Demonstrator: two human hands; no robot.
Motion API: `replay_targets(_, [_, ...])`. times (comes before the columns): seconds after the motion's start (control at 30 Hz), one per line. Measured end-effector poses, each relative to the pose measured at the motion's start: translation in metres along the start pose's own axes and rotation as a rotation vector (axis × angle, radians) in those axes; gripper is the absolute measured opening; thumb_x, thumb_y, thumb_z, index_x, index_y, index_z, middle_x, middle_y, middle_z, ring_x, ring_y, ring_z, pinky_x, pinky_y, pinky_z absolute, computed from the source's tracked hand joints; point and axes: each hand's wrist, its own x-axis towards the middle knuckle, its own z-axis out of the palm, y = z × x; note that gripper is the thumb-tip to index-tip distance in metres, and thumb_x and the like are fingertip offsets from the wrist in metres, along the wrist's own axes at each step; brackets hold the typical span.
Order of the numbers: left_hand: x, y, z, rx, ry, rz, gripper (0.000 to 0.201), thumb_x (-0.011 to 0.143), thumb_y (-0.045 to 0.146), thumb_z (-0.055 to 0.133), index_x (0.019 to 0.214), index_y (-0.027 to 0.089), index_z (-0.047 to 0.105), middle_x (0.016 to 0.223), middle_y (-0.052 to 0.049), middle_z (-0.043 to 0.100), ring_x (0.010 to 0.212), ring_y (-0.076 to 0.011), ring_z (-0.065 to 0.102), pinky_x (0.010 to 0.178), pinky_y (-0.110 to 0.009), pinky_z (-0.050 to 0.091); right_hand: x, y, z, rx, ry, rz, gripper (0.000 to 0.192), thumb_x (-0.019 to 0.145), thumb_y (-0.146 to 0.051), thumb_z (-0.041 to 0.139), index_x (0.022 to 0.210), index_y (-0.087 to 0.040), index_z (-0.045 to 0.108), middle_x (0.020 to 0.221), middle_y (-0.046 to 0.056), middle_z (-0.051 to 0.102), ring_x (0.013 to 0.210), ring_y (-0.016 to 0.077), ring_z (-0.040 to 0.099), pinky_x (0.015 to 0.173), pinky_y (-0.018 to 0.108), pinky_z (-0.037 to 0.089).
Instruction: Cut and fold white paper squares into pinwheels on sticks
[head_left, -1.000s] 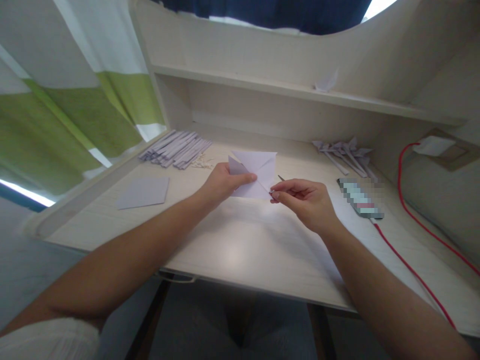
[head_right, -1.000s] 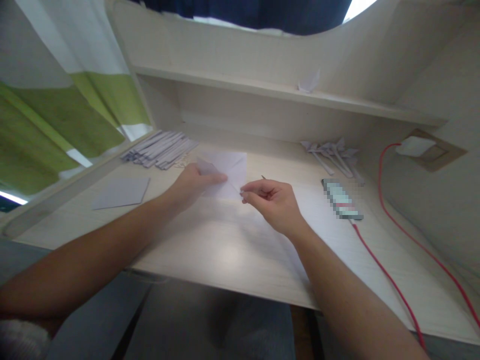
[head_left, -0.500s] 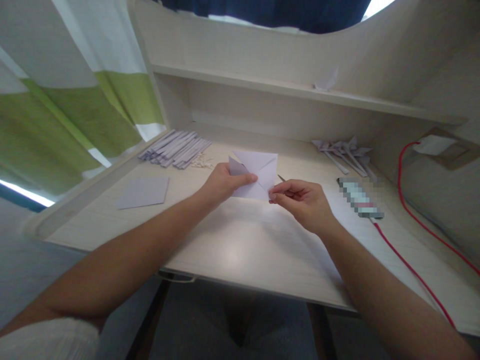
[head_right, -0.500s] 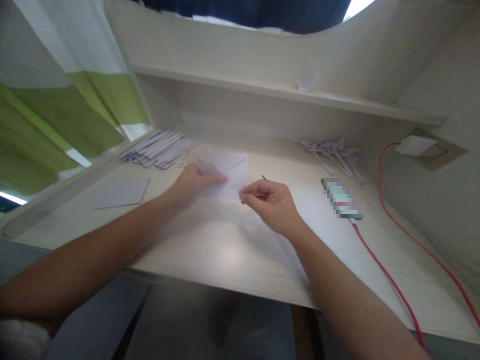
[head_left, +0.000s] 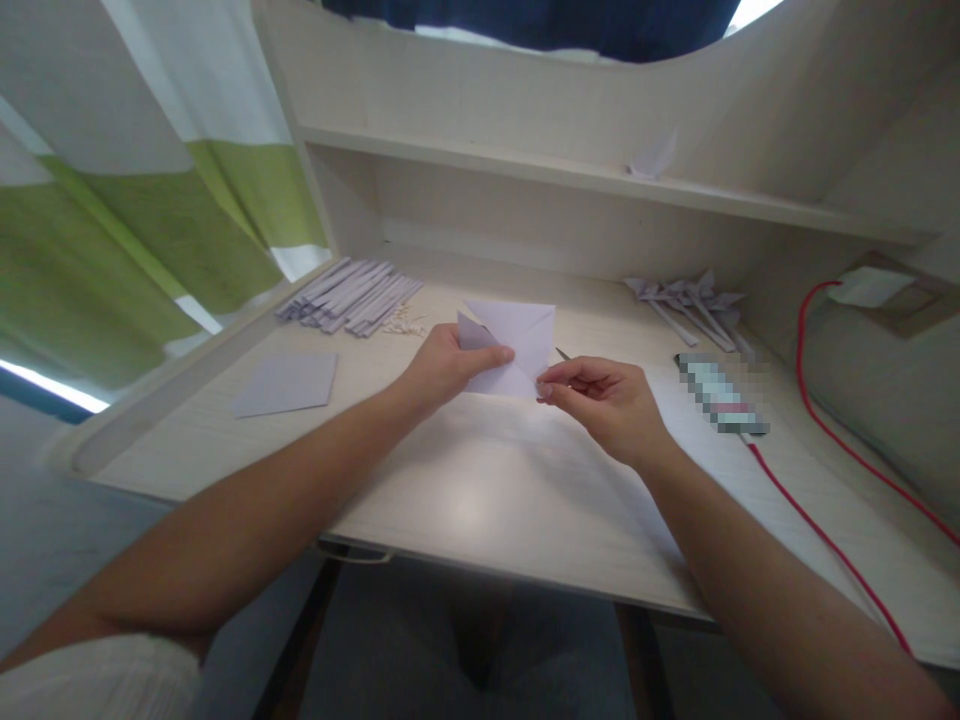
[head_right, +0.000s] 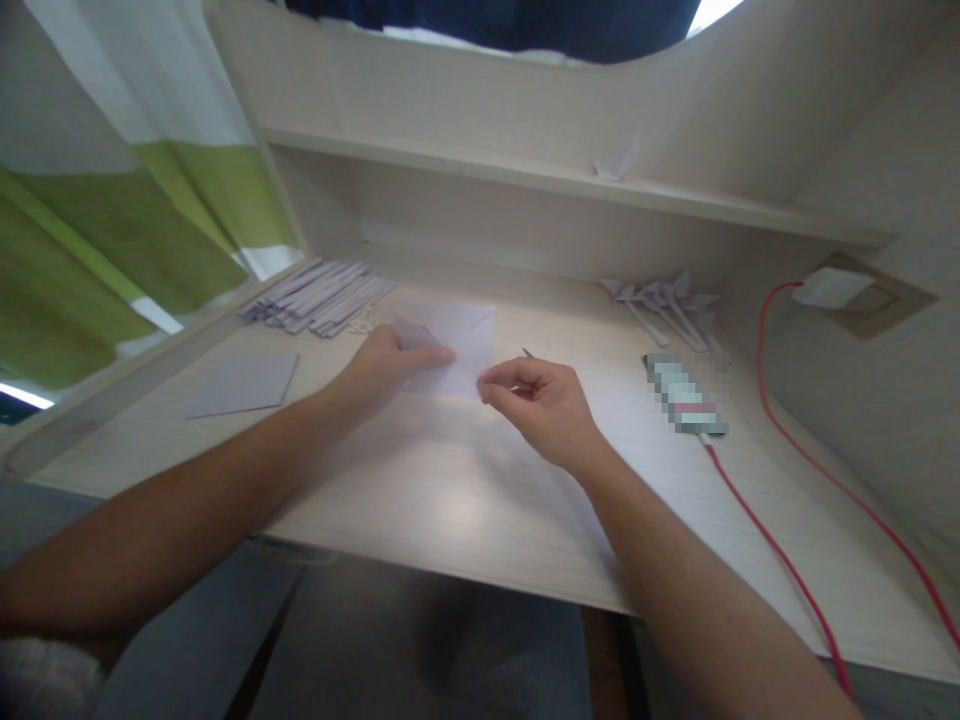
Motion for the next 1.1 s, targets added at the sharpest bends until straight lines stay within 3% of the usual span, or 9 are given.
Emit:
replay_targets(0.2, [-0.0005, 0.0036, 0.0008, 0.033, 0.011, -0.001, 0.026, 0.064, 0.032, 0.088, 0.064, 0.014, 0.070, 0.060, 0.002, 0.066, 0.053, -0.0096, 0.054, 0.058, -0.023, 0.046, 0.0000, 0.0030, -0.0009, -0.025, -0.013, -0.046, 0.009, 0.083, -0.027, 0.083, 0.089, -0.020, 0.084, 0.091, 0.005, 0.081, 0.082, 0.0186, 0.073, 0.073, 0.031, 0.056])
replay_targets(1.1, [0.0000, 0.0011, 0.0007, 0.051, 0.006, 0.011, 0.024, 0.065, 0.032, 0.087, 0.064, 0.015, 0.070, 0.062, 0.002, 0.066, 0.055, -0.0105, 0.056, 0.058, -0.024, 0.045, 0.0001, 0.0046, -0.0006, -0.003, -0.010, -0.010, 0.008, 0.081, -0.022, 0.082, 0.089, -0.019, 0.082, 0.081, 0.004, 0.080, 0.074, 0.0169, 0.071, 0.069, 0.030, 0.055])
